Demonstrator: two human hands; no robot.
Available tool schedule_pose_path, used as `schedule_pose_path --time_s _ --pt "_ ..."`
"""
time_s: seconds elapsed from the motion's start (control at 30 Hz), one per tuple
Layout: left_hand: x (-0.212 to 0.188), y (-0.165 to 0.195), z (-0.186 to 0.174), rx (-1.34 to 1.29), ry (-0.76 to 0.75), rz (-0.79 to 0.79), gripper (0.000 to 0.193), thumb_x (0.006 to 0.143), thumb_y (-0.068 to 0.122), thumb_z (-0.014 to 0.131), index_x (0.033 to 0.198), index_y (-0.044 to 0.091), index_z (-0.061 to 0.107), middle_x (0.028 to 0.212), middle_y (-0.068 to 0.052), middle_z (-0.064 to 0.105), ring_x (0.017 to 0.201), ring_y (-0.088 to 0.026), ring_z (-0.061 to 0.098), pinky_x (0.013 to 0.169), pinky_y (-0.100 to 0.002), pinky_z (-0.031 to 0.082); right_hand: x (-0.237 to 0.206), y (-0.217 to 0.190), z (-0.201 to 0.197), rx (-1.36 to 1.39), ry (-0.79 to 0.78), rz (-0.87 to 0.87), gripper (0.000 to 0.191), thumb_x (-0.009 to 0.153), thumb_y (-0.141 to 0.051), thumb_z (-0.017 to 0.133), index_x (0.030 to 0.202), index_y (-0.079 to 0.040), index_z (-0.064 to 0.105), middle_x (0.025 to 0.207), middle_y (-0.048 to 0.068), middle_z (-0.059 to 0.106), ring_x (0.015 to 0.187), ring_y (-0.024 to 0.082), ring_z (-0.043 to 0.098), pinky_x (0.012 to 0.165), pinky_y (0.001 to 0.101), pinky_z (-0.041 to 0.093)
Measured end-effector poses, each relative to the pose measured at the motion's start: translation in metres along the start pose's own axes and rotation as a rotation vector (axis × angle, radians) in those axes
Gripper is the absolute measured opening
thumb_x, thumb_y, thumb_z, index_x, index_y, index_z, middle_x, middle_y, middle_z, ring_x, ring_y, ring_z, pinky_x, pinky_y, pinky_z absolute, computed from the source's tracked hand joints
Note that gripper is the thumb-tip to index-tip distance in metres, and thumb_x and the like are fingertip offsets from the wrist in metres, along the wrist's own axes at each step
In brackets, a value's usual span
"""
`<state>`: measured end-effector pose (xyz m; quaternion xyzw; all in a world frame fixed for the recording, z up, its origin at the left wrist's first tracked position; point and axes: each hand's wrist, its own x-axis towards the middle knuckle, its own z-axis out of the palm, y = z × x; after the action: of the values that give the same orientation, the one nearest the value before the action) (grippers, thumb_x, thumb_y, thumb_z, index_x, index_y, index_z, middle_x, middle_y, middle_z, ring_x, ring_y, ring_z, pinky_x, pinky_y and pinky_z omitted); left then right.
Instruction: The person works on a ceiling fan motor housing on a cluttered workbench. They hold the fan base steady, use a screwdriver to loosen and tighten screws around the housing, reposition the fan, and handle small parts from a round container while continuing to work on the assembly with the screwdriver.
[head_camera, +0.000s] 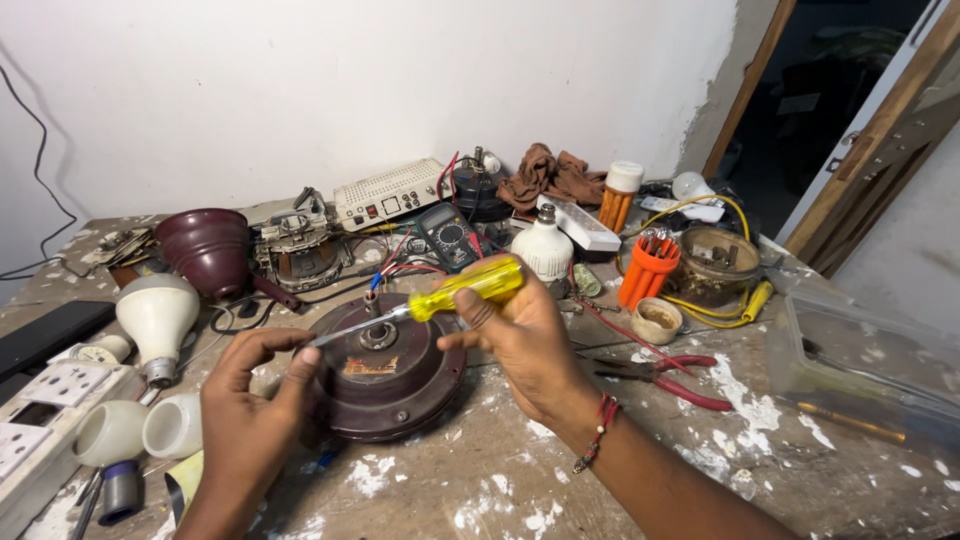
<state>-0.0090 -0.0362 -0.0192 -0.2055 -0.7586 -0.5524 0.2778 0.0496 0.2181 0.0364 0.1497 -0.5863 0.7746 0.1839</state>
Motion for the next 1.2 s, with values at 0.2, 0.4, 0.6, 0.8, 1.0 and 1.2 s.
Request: schedule_pose_path --time_s 0.2,0.4,0.6,0.8,1.0,1.2 --pt "-0.002 -0.012 0.007 0.183 -0.054 0.009 0.06 0.092 0.029 0.066 0.141 -0.001 0.049 0.138 -0.025 0.054 0.13 -0.04 0.049 0.107 -0.049 0.037 0.008 -0.015 -0.016 0.034 0.096 -0.18 0.035 0.103 -0.022 0.061 0.128 0.0 0.05 0.114 0.018 0.07 0.1 0.027 0.071 0.078 0.0404 0.062" --pt "-0.009 -0.034 0.016 0.105 -0.156 -0.101 0.06 0.098 0.04 0.054 0.143 0.0 0.047 0.142 -0.025 0.053 0.136 -0.041 0.049 0.115 -0.048 0.036 0.008 -0.029 -0.017 -0.01 -0.109 -0.229 0.058 0.107 -0.02 0.058 0.155 0.001 0.031 0.117 0.016 0.064 0.106 0.024 0.065 0.083 0.0387 0.058" --pt "-0.01 -0.025 0.011 0.226 -0.207 -0.032 0.075 0.091 0.049 0.063 0.145 0.0 0.044 0.146 -0.026 0.046 0.137 -0.044 0.043 0.115 -0.052 0.029 0.0 -0.027 -0.005 -0.237 -0.169 -0.284 0.076 0.11 -0.023 0.059 0.167 0.008 0.02 0.118 0.016 0.064 0.113 0.02 0.064 0.103 0.0344 0.053" --pt "-0.01 -0.019 0.01 0.209 -0.201 -0.059 0.076 0.087 0.05 0.069 0.145 0.006 0.048 0.148 -0.029 0.042 0.138 -0.047 0.041 0.114 -0.053 0.031 -0.006 -0.023 0.003 -0.393 -0.157 -0.31 0.075 0.109 -0.025 0.06 0.166 0.007 0.023 0.117 0.015 0.065 0.114 0.019 0.065 0.104 0.0353 0.054" --pt "-0.008 -0.019 0.01 0.189 -0.199 -0.055 0.077 0.084 0.047 0.072 0.145 0.006 0.048 0.148 -0.031 0.041 0.139 -0.048 0.04 0.113 -0.052 0.034 -0.009 -0.02 0.009 -0.384 -0.163 -0.323 0.073 0.11 -0.027 0.059 0.165 0.005 0.024 0.119 0.015 0.066 0.115 0.02 0.065 0.104 0.0359 0.055" --pt "-0.011 -0.021 0.011 0.179 -0.188 -0.035 0.076 0.083 0.043 0.075 0.143 0.005 0.049 0.147 -0.031 0.04 0.139 -0.048 0.039 0.113 -0.052 0.035 -0.009 -0.019 0.009 -0.378 -0.171 -0.307 0.073 0.11 -0.027 0.058 0.165 0.004 0.022 0.117 0.015 0.066 0.113 0.019 0.065 0.102 0.0356 0.055"
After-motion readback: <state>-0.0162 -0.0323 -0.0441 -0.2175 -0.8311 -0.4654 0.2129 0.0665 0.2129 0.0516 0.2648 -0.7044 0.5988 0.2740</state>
